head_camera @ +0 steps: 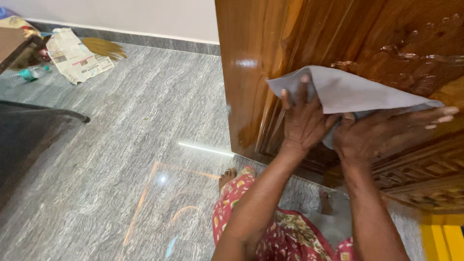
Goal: The person sits on the floor and wipes a wooden door with a gray cloth. They clean the carved panels and flat surfaces of the door using both hands.
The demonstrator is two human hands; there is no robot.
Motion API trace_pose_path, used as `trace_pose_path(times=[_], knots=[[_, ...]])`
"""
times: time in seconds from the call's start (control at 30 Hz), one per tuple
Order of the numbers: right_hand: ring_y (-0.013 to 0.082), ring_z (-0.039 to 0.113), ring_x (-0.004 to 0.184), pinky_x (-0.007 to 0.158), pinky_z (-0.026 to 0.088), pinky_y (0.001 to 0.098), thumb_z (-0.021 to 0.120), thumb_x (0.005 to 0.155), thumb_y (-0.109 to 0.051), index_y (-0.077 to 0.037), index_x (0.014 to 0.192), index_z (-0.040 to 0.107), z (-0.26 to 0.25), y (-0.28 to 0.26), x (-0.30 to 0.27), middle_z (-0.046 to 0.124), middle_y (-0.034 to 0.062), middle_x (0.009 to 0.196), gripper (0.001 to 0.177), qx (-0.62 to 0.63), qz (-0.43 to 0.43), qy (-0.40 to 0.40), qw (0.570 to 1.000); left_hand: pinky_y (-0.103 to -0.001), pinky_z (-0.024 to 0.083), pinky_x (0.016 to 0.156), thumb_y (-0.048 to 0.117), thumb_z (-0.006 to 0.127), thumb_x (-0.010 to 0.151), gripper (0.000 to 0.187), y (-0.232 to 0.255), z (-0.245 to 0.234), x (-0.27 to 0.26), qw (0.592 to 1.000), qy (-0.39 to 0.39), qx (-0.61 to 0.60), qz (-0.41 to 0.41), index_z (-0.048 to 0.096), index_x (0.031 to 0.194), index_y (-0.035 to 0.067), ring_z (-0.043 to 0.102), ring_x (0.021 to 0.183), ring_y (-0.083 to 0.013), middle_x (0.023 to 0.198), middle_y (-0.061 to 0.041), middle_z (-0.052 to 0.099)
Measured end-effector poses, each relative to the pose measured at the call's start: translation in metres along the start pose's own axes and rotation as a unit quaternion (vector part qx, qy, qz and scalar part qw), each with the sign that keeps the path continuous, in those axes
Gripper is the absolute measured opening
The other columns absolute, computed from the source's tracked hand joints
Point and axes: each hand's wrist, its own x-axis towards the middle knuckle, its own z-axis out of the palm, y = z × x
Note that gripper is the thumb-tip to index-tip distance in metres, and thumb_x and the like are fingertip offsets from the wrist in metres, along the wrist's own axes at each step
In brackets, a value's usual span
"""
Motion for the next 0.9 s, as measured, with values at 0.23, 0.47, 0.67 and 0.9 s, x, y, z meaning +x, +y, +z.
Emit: trace_pose_path(times=[0.23,0.47,0.67,0.9], knots=[[0.0442,-0.021,0.157,0.129,-0.011,0.0621,0.012,0.098,-0.091,-0.001,0.161,-0.023,0.004,-0.070,0.000,-0.022,0.0285,0.166,0.116,0.179,-0.002,-0.001,0.984,-0.080,0.002,0.118,0.054,0.055,0.093,0.064,-0.042,-0.009,-0.001,0.998,-0.045,0.001,-0.047,0.054,0.150,0.025,0.003,0.157,-0.0470,0.164,-0.012,0.034],[0.0418,-0.014,0.161,0.128,-0.005,0.0696,0.018,0.110,-0.071,-0.006,0.172,0.011,0.018,-0.090,-0.026,-0.003,0.0231,0.175,0.090,0.027,-0.230,-0.058,0.971,-0.069,-0.001,0.127,0.039,0.036,0.106,0.055,-0.069,0.011,-0.036,0.999,0.036,-0.008,-0.025,0.049,0.155,0.015,0.008,0.160,-0.0433,0.166,-0.020,0.032],[0.0335,0.008,0.162,0.123,0.006,0.0610,0.038,0.106,-0.066,0.000,0.163,0.040,0.027,-0.071,-0.058,0.016,0.0182,0.175,0.086,0.048,-0.349,-0.160,0.922,-0.069,-0.003,0.128,0.034,0.038,0.103,0.059,-0.083,0.056,-0.088,0.999,-0.043,0.004,-0.025,0.041,0.159,0.016,0.015,0.160,-0.0411,0.169,-0.016,0.031],[0.0243,0.038,0.133,0.131,0.010,0.0573,0.048,0.100,-0.068,0.000,0.146,0.058,0.013,-0.018,-0.083,0.025,0.0115,0.179,0.083,-0.010,-0.437,-0.182,0.881,-0.072,0.000,0.120,0.034,0.046,0.094,0.070,-0.045,0.072,-0.136,0.985,-0.157,0.062,0.026,0.034,0.159,0.011,0.022,0.155,-0.0361,0.166,-0.013,0.035]])
